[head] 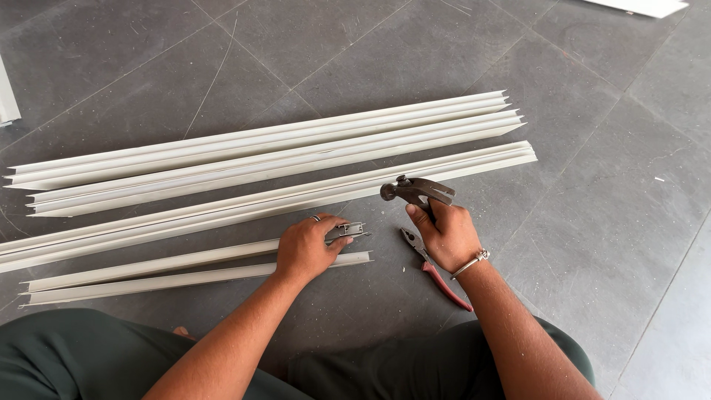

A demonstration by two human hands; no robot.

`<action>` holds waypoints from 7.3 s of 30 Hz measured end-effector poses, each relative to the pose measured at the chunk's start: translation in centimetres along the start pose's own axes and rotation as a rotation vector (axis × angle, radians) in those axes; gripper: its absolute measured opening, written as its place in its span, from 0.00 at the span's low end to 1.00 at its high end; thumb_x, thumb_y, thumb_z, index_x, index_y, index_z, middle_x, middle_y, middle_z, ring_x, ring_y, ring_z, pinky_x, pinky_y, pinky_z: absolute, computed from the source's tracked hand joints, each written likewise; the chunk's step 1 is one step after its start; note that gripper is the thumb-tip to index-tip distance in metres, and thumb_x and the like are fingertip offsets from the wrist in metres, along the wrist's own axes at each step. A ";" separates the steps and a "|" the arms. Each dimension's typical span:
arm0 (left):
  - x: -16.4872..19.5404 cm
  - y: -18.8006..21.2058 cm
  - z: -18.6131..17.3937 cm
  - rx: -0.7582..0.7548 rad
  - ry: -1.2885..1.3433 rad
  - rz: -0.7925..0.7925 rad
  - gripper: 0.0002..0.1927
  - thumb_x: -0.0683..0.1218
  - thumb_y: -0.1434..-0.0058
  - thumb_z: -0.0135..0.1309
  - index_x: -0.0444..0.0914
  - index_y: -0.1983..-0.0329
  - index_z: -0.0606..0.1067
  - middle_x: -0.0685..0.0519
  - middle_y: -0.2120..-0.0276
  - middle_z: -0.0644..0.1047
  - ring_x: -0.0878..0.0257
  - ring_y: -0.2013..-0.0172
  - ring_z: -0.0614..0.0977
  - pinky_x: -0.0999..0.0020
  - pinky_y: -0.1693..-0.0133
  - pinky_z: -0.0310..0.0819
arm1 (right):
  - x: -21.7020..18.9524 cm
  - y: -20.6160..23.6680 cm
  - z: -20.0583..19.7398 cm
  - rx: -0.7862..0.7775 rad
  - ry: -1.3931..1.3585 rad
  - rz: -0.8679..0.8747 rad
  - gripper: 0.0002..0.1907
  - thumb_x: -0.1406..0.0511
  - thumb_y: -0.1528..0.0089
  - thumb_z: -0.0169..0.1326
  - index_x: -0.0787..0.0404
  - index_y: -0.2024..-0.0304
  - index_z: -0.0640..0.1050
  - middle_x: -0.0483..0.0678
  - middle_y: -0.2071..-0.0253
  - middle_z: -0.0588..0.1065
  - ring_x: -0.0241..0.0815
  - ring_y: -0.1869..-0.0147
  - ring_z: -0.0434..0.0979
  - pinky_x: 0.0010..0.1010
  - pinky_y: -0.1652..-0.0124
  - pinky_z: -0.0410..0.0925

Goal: The person sits on the floor with stacks of white PVC corner bead trim. They use a small hand notcher tool to cut notches into the ends of the strips, repositioning each strip and setting finished pieces aside, with a hammer, pliers, and file lying nearby.

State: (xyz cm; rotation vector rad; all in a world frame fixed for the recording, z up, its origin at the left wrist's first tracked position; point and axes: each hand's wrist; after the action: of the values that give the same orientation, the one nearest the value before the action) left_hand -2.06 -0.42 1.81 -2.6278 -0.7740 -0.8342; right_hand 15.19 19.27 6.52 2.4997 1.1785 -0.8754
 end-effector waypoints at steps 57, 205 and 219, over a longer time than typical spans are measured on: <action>-1.5 -0.2 0.7 0.245 0.134 0.099 0.17 0.53 0.39 0.63 0.44 0.50 0.79 0.55 0.63 0.84 0.55 0.60 0.83 0.55 0.54 0.73 | 7.3 -0.4 1.4 -0.148 0.488 0.545 0.17 0.57 0.36 0.57 0.50 0.45 0.79 0.52 0.42 0.75 0.53 0.36 0.74 0.45 0.40 0.69; 2.7 3.2 3.9 0.071 0.010 0.059 0.18 0.53 0.47 0.68 0.43 0.56 0.81 0.55 0.65 0.84 0.57 0.67 0.86 0.60 0.64 0.78 | 0.9 -0.5 3.1 -0.247 -0.517 0.731 0.10 0.65 0.37 0.59 0.65 0.61 0.86 0.48 0.71 0.82 0.35 0.74 0.75 0.27 0.75 0.69; 2.4 3.1 4.2 0.099 -0.011 0.078 0.18 0.54 0.47 0.69 0.45 0.56 0.81 0.55 0.67 0.84 0.56 0.68 0.85 0.59 0.65 0.77 | 6.3 -0.6 2.2 0.008 0.277 0.571 0.22 0.57 0.43 0.64 0.50 0.46 0.80 0.54 0.44 0.76 0.54 0.38 0.74 0.41 0.39 0.68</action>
State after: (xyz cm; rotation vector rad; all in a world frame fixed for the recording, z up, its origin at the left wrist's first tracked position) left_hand 3.25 -0.29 -0.40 -2.5594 -0.6920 -0.7419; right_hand 16.93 22.58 0.94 2.7946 0.4581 -0.3926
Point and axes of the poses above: each hand's wrist, its own y-axis away from the middle knuckle, its own z-axis out of the palm, x = y × z
